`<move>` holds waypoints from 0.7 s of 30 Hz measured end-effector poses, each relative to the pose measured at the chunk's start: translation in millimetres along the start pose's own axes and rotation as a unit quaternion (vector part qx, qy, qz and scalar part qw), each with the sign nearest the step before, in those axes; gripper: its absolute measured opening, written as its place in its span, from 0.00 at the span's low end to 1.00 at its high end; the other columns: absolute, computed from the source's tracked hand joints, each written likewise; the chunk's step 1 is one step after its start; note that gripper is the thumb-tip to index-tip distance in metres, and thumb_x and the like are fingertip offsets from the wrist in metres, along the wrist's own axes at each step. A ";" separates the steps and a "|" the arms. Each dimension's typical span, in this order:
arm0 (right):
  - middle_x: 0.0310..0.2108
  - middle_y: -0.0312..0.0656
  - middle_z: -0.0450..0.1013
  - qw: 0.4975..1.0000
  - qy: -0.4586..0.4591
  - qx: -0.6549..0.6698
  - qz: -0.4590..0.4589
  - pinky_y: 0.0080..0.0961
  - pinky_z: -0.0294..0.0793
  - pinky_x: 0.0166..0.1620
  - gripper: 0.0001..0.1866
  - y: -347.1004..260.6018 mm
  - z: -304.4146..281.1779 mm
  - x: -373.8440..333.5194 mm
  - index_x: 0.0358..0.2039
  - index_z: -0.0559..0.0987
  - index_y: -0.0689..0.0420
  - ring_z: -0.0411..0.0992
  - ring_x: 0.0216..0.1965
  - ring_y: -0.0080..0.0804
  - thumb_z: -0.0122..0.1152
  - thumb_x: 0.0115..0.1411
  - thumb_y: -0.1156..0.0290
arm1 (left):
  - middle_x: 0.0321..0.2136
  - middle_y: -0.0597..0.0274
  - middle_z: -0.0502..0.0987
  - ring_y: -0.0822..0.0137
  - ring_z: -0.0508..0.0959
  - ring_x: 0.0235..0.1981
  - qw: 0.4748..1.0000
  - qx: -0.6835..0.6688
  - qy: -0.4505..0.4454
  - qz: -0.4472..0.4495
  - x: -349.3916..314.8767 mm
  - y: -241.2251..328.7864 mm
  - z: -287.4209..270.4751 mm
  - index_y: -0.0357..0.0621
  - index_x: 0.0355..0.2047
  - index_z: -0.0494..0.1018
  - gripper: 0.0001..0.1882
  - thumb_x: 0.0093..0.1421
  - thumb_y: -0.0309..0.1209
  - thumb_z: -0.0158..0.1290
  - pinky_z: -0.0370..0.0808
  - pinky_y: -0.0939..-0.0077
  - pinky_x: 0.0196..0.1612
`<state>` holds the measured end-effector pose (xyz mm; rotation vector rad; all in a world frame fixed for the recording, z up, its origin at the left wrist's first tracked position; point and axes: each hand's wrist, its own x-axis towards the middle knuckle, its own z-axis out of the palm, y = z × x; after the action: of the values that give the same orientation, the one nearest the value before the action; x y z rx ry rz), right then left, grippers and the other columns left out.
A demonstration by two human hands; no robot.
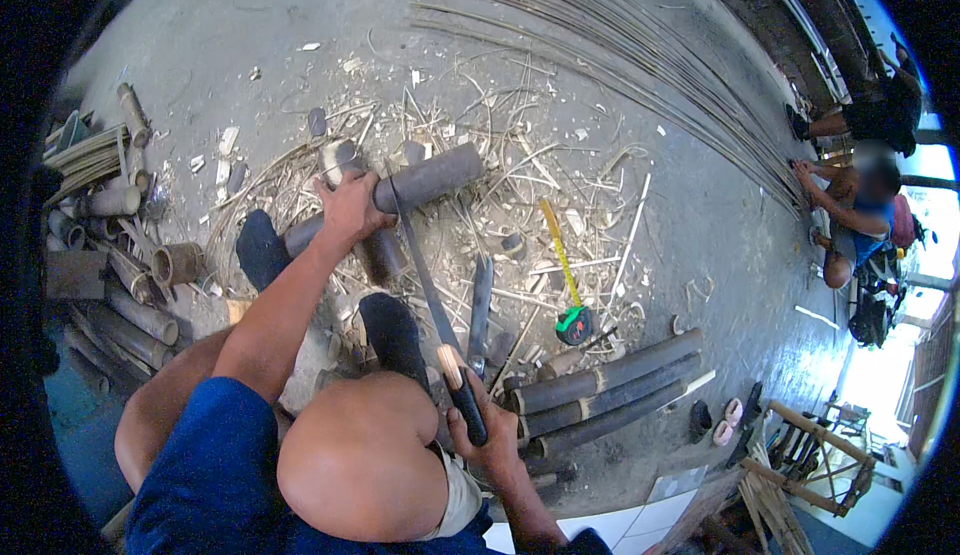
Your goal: The person measures bamboo pieces with a tape measure, then uses a hand saw to cut them. They repeatedly measure, cut, and inspect the pieces while sitting on the floor in a workshop.
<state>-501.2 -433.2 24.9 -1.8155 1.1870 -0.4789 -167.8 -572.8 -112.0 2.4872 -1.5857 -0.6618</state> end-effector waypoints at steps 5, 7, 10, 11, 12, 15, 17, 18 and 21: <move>0.29 0.54 0.77 1.000 0.026 -0.007 -0.015 0.36 0.78 0.34 0.26 16.5 51.7 99.7 0.61 0.72 0.61 0.81 0.29 0.43 0.61 0.65 0.65 | 0.52 0.58 0.79 0.59 0.70 0.63 0.999 -0.026 0.021 0.010 -0.6 -1.5 2.3 0.47 0.53 0.74 0.40 0.42 0.51 0.73 0.42 0.16 0.65; 0.27 0.52 0.76 1.000 0.009 -0.007 0.006 0.35 0.76 0.33 0.24 21.7 70.3 137.7 0.59 0.73 0.60 0.78 0.26 0.40 0.61 0.66 0.64 | 0.52 0.57 0.79 0.59 0.70 0.63 0.999 -0.032 0.031 0.012 -5.6 -3.0 -0.1 0.47 0.53 0.74 0.40 0.43 0.51 0.73 0.42 0.15 0.64; 0.30 0.51 0.77 0.998 0.025 0.029 -0.040 0.34 0.75 0.33 0.24 20.5 67.6 120.5 0.60 0.73 0.59 0.76 0.24 0.37 0.61 0.65 0.66 | 0.52 0.55 0.79 0.58 0.70 0.63 0.999 -0.031 0.002 0.008 -4.0 -3.6 -7.0 0.47 0.52 0.75 0.39 0.42 0.51 0.73 0.41 0.15 0.64; 0.34 0.56 0.78 1.000 0.011 -0.004 -0.029 0.36 0.78 0.36 0.28 19.7 55.5 95.9 0.63 0.72 0.59 0.79 0.30 0.46 0.62 0.64 0.65 | 0.52 0.55 0.79 0.59 0.70 0.63 0.999 -0.035 0.013 0.013 -1.5 -2.1 -8.3 0.47 0.52 0.75 0.39 0.42 0.51 0.73 0.41 0.15 0.64; 0.39 0.60 0.80 0.999 -0.003 -0.031 -0.029 0.39 0.81 0.39 0.32 18.7 37.8 65.8 0.66 0.70 0.58 0.82 0.36 0.54 0.63 0.63 0.64 | 0.53 0.56 0.78 0.59 0.70 0.63 0.999 -0.029 0.010 0.009 -1.2 -1.3 -8.4 0.47 0.52 0.75 0.39 0.42 0.51 0.73 0.41 0.15 0.65; 0.47 0.57 0.80 1.000 -0.007 0.013 0.014 0.35 0.82 0.46 0.32 14.8 5.0 -1.5 0.66 0.70 0.59 0.83 0.43 0.46 0.62 0.61 0.69 | 0.55 0.57 0.77 0.60 0.70 0.64 1.000 -0.020 0.001 -0.005 -4.2 2.1 -3.6 0.47 0.52 0.75 0.39 0.41 0.50 0.73 0.42 0.17 0.65; 0.49 0.54 0.81 1.000 -0.003 -0.005 0.015 0.33 0.80 0.50 0.32 14.6 4.7 0.1 0.66 0.70 0.60 0.83 0.48 0.38 0.61 0.60 0.70 | 0.56 0.58 0.77 0.59 0.69 0.64 1.000 -0.015 0.012 -0.001 -3.5 2.1 -1.8 0.47 0.53 0.75 0.40 0.41 0.50 0.73 0.42 0.17 0.65; 0.45 0.54 0.81 0.999 0.024 0.001 -0.032 0.35 0.82 0.43 0.30 19.1 16.1 20.7 0.66 0.71 0.58 0.84 0.41 0.40 0.60 0.62 0.70 | 0.55 0.57 0.77 0.59 0.70 0.64 1.000 -0.025 0.001 -0.006 -3.5 1.9 -1.2 0.47 0.53 0.75 0.40 0.41 0.50 0.73 0.42 0.17 0.65; 0.36 0.55 0.80 0.998 0.000 -0.062 -0.020 0.39 0.78 0.37 0.26 28.7 58.7 111.9 0.64 0.72 0.57 0.82 0.30 0.45 0.59 0.65 0.67 | 0.54 0.56 0.77 0.58 0.70 0.63 0.999 -0.039 0.009 -0.007 -1.0 0.4 -3.4 0.47 0.53 0.75 0.40 0.42 0.50 0.73 0.42 0.16 0.65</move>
<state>-422.6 -507.8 -46.2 -1.9480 1.2067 -0.4366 -167.1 -572.6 -108.5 2.4436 -1.5087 -0.6866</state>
